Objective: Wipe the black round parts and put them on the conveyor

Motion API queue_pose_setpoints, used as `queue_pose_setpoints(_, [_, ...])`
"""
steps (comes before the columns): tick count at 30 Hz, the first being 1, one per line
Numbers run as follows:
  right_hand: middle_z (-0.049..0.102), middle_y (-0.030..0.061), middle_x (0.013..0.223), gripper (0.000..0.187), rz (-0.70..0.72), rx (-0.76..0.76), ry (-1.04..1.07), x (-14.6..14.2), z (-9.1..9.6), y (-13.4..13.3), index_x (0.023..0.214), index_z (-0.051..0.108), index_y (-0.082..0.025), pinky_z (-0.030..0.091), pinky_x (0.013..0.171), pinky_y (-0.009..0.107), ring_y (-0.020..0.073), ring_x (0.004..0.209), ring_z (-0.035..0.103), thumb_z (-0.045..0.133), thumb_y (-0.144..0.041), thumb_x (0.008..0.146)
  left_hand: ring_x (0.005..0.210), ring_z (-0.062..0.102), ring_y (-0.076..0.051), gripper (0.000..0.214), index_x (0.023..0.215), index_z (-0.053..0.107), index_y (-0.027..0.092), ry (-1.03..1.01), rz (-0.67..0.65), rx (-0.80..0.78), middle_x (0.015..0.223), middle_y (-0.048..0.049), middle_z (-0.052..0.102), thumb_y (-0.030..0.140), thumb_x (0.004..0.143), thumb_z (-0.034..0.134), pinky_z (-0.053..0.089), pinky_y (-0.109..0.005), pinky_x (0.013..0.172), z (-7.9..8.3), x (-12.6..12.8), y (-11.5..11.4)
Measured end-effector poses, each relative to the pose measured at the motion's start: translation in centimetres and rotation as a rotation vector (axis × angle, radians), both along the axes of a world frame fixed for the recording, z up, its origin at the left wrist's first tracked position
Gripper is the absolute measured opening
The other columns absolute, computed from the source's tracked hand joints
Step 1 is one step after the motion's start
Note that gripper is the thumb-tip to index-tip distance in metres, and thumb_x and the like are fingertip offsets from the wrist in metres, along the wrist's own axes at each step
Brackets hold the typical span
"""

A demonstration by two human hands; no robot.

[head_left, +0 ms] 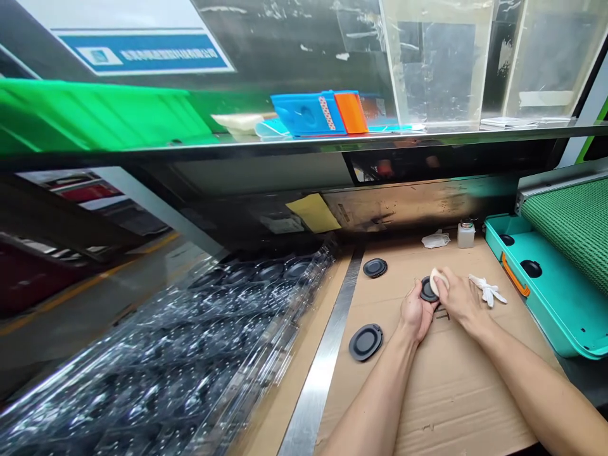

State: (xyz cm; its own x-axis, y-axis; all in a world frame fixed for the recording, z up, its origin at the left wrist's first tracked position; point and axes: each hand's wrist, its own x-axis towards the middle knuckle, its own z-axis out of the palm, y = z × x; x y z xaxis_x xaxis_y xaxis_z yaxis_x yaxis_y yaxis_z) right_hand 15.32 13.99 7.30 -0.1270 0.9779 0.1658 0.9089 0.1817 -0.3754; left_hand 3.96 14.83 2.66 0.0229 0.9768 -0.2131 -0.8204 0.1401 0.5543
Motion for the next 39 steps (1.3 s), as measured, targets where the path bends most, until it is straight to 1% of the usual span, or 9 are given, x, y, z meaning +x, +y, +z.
queue_pose_setpoints(5, [0.075,0.007,0.095,0.043,0.053,0.001,-0.148,-0.4,-1.1,0.3,0.14,0.049,-0.035,0.043,0.071,0.029,0.0224,0.08,0.07,0.032,-0.048,0.103,0.112,0.065,-0.025,0.033,0.102,0.067,0.011,-0.025,-0.067,-0.068,0.115,-0.0169,0.07,0.033,0.101,0.042,0.051,-0.042,0.102,0.3,-0.2,0.1])
queue_pose_setpoints(8, [0.075,0.0071,0.095,0.043,-0.041,-0.007,-0.122,0.3,-0.9,1.2,0.138,0.052,-0.035,0.043,0.071,0.03,0.0232,0.081,0.07,0.031,-0.049,0.103,0.107,0.067,-0.023,0.029,0.106,0.064,0.012,0.017,-0.009,-0.054,0.115,-0.0159,0.069,0.03,0.101,0.042,0.054,-0.041,0.095,0.7,-0.8,0.3])
queue_pose_setpoints(14, [0.071,0.0097,0.1,0.046,-0.09,0.13,-0.142,4.7,1.7,2.3,0.102,0.069,-0.024,0.042,0.079,0.032,0.0237,0.096,0.063,0.027,-0.043,0.104,0.081,0.069,-0.018,0.032,0.122,0.056,0.021,0.099,0.17,0.009,0.104,-0.0106,0.069,0.041,0.098,0.051,0.053,-0.027,0.066,1.7,-3.0,0.5])
queue_pose_setpoints(17, [0.069,0.013,0.108,0.034,-0.186,0.113,-0.234,7.6,2.2,2.8,0.104,0.069,-0.02,0.041,0.083,0.033,0.0265,0.103,0.059,0.046,-0.042,0.096,0.069,0.064,-0.016,0.041,0.119,0.057,0.019,0.112,0.093,0.025,0.092,-0.009,0.067,0.053,0.096,0.049,0.045,-0.023,0.054,1.8,-2.9,0.4])
queue_pose_setpoints(21, [0.071,0.0102,0.1,0.025,-0.103,-0.112,-0.194,9.2,1.1,3.7,0.099,0.071,-0.021,0.039,0.071,0.03,0.025,0.092,0.062,0.056,-0.039,0.089,0.063,0.062,-0.014,0.049,0.112,0.059,0.014,0.281,-0.015,0.015,0.091,-0.0095,0.067,0.058,0.091,0.054,0.042,-0.023,0.051,1.3,-1.4,0.0])
queue_pose_setpoints(23, [0.071,0.0091,0.095,0.022,-0.05,-0.074,-0.139,8.9,0.5,4.0,0.092,0.07,-0.021,0.038,0.07,0.029,0.0228,0.088,0.063,0.052,-0.033,0.092,0.057,0.058,-0.012,0.054,0.111,0.06,0.014,0.453,-0.065,0.051,0.083,-0.0076,0.067,0.062,0.089,0.056,0.04,-0.022,0.05,0.9,-0.5,-0.3])
queue_pose_setpoints(26, [0.07,0.0092,0.096,0.025,-0.046,0.117,-0.017,8.3,0.4,4.6,0.099,0.066,-0.017,0.039,0.074,0.028,0.021,0.09,0.063,0.044,-0.028,0.096,0.053,0.054,-0.012,0.057,0.107,0.065,0.014,0.694,-0.195,0.182,0.068,-0.0044,0.064,0.066,0.088,0.052,0.038,-0.022,0.049,0.1,0.6,-1.0])
queue_pose_setpoints(32, [0.069,0.0104,0.111,0.037,-0.194,0.27,-0.02,8.0,3.9,9.5,0.128,0.06,-0.02,0.043,0.082,0.029,0.0228,0.098,0.064,0.04,-0.028,0.098,0.062,0.062,-0.012,0.056,0.106,0.065,0.016,0.66,-0.17,0.221,0.107,-0.012,0.068,0.067,0.087,0.052,0.038,-0.021,0.048,-0.1,1.3,-1.2])
queue_pose_setpoints(39, [0.071,0.0116,0.114,0.035,-0.085,0.118,-0.229,7.9,9.1,16.8,0.118,0.072,-0.02,0.045,0.09,0.029,0.0232,0.107,0.064,0.046,-0.024,0.095,0.061,0.063,-0.012,0.061,0.11,0.064,0.014,0.542,-0.139,0.19,0.103,-0.0129,0.068,0.069,0.086,0.052,0.039,-0.021,0.048,-0.3,1.0,-0.9])
